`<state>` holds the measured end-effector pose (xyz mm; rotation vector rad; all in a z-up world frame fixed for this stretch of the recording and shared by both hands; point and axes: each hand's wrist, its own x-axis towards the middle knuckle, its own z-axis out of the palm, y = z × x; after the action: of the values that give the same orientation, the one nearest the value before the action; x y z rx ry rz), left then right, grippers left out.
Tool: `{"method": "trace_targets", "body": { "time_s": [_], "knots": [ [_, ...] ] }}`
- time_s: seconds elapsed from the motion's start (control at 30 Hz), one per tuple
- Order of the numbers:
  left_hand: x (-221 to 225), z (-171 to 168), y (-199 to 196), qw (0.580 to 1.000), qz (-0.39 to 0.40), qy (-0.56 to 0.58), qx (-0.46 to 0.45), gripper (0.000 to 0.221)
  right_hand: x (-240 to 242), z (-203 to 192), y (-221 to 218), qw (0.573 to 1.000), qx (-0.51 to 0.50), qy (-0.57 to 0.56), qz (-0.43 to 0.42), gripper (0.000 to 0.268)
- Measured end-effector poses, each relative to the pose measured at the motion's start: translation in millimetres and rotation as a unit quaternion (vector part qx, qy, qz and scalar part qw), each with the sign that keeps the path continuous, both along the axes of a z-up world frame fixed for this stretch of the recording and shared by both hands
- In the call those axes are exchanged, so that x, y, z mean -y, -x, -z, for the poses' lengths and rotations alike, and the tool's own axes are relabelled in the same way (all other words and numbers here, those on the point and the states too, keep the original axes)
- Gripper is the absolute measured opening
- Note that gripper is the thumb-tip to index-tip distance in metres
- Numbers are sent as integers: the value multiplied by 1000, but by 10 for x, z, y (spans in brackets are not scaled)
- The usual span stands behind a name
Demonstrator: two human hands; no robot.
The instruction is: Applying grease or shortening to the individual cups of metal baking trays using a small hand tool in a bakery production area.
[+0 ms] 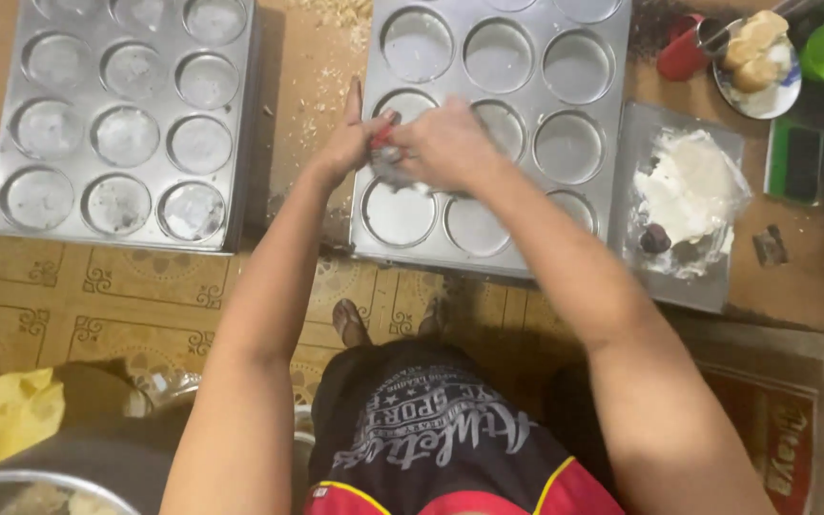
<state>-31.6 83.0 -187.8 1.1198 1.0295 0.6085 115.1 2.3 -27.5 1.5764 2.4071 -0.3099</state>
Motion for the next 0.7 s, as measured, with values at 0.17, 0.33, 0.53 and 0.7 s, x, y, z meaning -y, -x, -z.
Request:
{"method": "trace_targets", "body": {
  "time_s": [0.17,0.33,0.53,0.7],
  "knots": [
    [62,-401,55,998,38,9,-45,108,-10,-174,-1,999,16,37,-15,23],
    [221,-809,45,996,29,5,-82,101,362,-79,-744,987,23,-52,148,23],
    [-1,-90,-48,999,2,-23,-35,98,358,843,89,915,-127,-380,33,42],
    [-17,-350,74,994,74,-61,-47,103,1027,780,452,951,-86,-295,11,21]
  ]
}}
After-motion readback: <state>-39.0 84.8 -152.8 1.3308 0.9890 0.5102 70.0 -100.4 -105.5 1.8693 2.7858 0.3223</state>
